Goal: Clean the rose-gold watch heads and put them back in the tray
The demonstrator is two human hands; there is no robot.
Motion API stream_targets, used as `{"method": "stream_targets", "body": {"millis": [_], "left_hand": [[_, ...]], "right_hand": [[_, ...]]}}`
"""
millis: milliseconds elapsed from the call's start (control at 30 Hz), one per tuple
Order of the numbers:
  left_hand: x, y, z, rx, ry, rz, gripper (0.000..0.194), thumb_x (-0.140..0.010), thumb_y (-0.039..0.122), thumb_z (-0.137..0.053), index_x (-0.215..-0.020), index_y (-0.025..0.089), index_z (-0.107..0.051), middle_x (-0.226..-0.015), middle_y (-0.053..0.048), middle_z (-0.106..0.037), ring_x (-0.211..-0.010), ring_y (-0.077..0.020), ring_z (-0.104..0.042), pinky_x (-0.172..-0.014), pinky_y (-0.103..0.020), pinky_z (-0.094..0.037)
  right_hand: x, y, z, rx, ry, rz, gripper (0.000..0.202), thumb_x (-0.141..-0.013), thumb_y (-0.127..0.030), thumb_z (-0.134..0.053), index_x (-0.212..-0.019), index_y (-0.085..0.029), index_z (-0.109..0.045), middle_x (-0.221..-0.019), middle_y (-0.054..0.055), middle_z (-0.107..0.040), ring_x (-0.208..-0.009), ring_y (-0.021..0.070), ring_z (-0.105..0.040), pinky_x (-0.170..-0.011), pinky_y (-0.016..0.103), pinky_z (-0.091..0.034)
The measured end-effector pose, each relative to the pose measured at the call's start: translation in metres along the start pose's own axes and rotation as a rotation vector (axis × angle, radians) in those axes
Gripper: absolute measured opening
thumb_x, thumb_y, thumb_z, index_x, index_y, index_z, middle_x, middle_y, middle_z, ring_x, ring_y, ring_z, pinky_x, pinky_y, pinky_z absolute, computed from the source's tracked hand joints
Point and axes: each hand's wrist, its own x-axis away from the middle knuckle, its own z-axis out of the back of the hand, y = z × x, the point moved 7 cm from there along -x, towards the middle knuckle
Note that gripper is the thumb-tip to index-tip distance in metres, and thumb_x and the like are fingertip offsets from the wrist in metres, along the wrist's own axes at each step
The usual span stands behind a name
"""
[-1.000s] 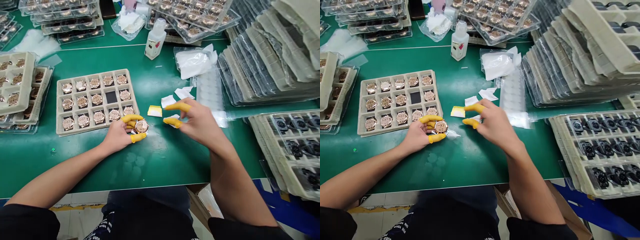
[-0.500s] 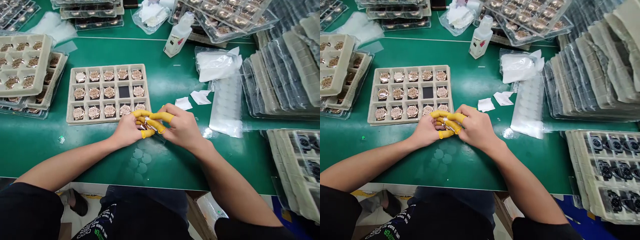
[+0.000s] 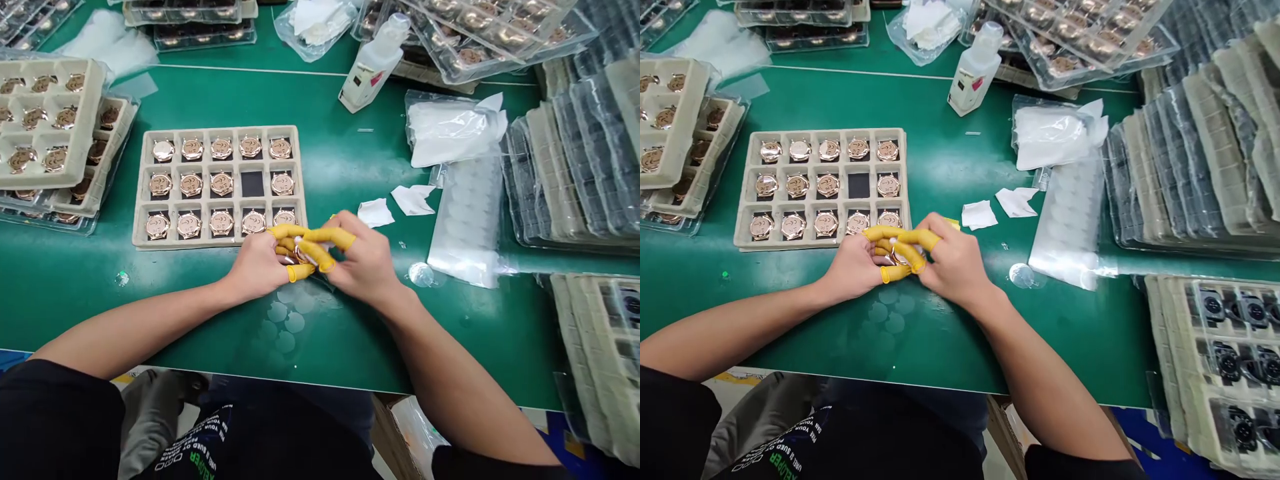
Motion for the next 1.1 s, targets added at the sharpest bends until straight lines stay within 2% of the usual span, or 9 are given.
{"method": "stream_targets", "body": {"millis": [200, 333, 433, 533, 600, 733, 867, 1000, 1100], "left_hand": [[0.002, 0.0, 0.004, 0.037, 0.06, -0.021, 0.058, -0.064, 0.014, -0.087, -0.119, 0.017, -0.073, -0.097, -0.004, -0.079, -0.083, -0.015, -0.078, -0.081, -0.026, -0.068], [0.003, 0.007, 0.007, 0.034, 0.112, -0.095, 0.055, -0.065, 0.019, -0.091, -0.117, 0.017, -0.073, -0.096, -0.004, -0.081, -0.086, -0.0163, -0.08, -0.08, -0.025, -0.069], [0.008, 0.016, 0.006, -0.015, 0.106, -0.262, 0.052, -0.068, 0.02, -0.091, -0.117, 0.019, -0.073, -0.103, -0.004, -0.082, -0.093, -0.0162, -0.081, -0.087, -0.024, -0.068], [0.012, 0.021, 0.006, -0.078, 0.098, -0.402, 0.051, -0.071, 0.022, -0.09, -0.119, 0.02, -0.072, -0.108, -0.004, -0.082, -0.097, -0.0169, -0.081, -0.089, -0.024, -0.067], [0.014, 0.022, 0.007, -0.115, 0.103, -0.43, 0.051, -0.073, 0.027, -0.09, -0.119, 0.018, -0.072, -0.109, -0.006, -0.082, -0.097, -0.0187, -0.081, -0.088, -0.026, -0.068], [0.014, 0.023, 0.009, -0.182, 0.129, -0.44, 0.053, -0.074, 0.034, -0.09, -0.12, 0.017, -0.071, -0.108, -0.008, -0.081, -0.094, -0.0198, -0.081, -0.084, -0.028, -0.069], [0.014, 0.03, 0.009, -0.228, 0.132, -0.505, 0.049, -0.072, 0.029, -0.092, -0.116, 0.017, -0.073, -0.107, -0.007, -0.081, -0.093, -0.0177, -0.08, -0.085, -0.027, -0.069], [0.013, 0.032, 0.008, -0.189, 0.102, -0.502, 0.048, -0.069, 0.022, -0.092, -0.113, 0.016, -0.074, -0.104, -0.006, -0.082, -0.092, -0.0167, -0.08, -0.086, -0.025, -0.068], [0.011, 0.03, 0.008, -0.149, 0.087, -0.428, 0.049, -0.067, 0.02, -0.092, -0.113, 0.017, -0.074, -0.1, -0.005, -0.082, -0.088, -0.0161, -0.081, -0.084, -0.024, -0.068]], "right_hand": [[-0.001, -0.002, -0.005, -0.006, 0.061, 0.071, 0.01, -0.096, -0.023, -0.067, -0.102, -0.025, -0.074, -0.082, 0.003, -0.064, -0.071, 0.0144, -0.06, -0.059, 0.029, -0.046], [-0.002, 0.021, 0.017, 0.229, 0.123, -0.131, 0.012, -0.096, -0.029, -0.068, -0.105, -0.026, -0.075, -0.098, 0.009, -0.069, -0.088, 0.0229, -0.062, -0.074, 0.039, -0.049], [0.003, 0.028, 0.025, 0.155, -0.008, -0.22, 0.026, -0.095, -0.032, -0.067, -0.121, -0.03, -0.069, -0.116, 0.01, -0.071, -0.107, 0.0286, -0.062, -0.093, 0.049, -0.05], [0.008, 0.021, 0.015, -0.036, -0.194, -0.24, 0.032, -0.094, -0.029, -0.066, -0.126, -0.031, -0.066, -0.11, 0.005, -0.075, -0.114, 0.0275, -0.065, -0.104, 0.052, -0.048], [0.008, 0.018, 0.012, -0.093, -0.227, -0.274, 0.032, -0.093, -0.03, -0.068, -0.124, -0.03, -0.066, -0.107, 0.003, -0.076, -0.114, 0.0267, -0.067, -0.108, 0.053, -0.047], [0.008, 0.023, 0.013, -0.266, -0.237, -0.423, 0.042, -0.09, -0.038, -0.074, -0.129, -0.026, -0.065, -0.1, 0.003, -0.077, -0.097, 0.0226, -0.072, -0.096, 0.044, -0.055], [0.008, 0.029, 0.019, -0.323, -0.232, -0.523, 0.034, -0.088, -0.035, -0.074, -0.119, -0.023, -0.069, -0.088, 0.003, -0.076, -0.089, 0.0214, -0.073, -0.085, 0.038, -0.056], [0.007, 0.028, 0.021, -0.255, -0.264, -0.499, 0.017, -0.088, -0.033, -0.073, -0.101, -0.022, -0.072, -0.086, 0.004, -0.076, -0.084, 0.0216, -0.071, -0.081, 0.038, -0.054], [0.005, 0.026, 0.025, -0.095, -0.247, -0.39, 0.008, -0.088, -0.029, -0.07, -0.093, -0.024, -0.072, -0.087, 0.004, -0.075, -0.082, 0.0212, -0.068, -0.08, 0.038, -0.05]]}}
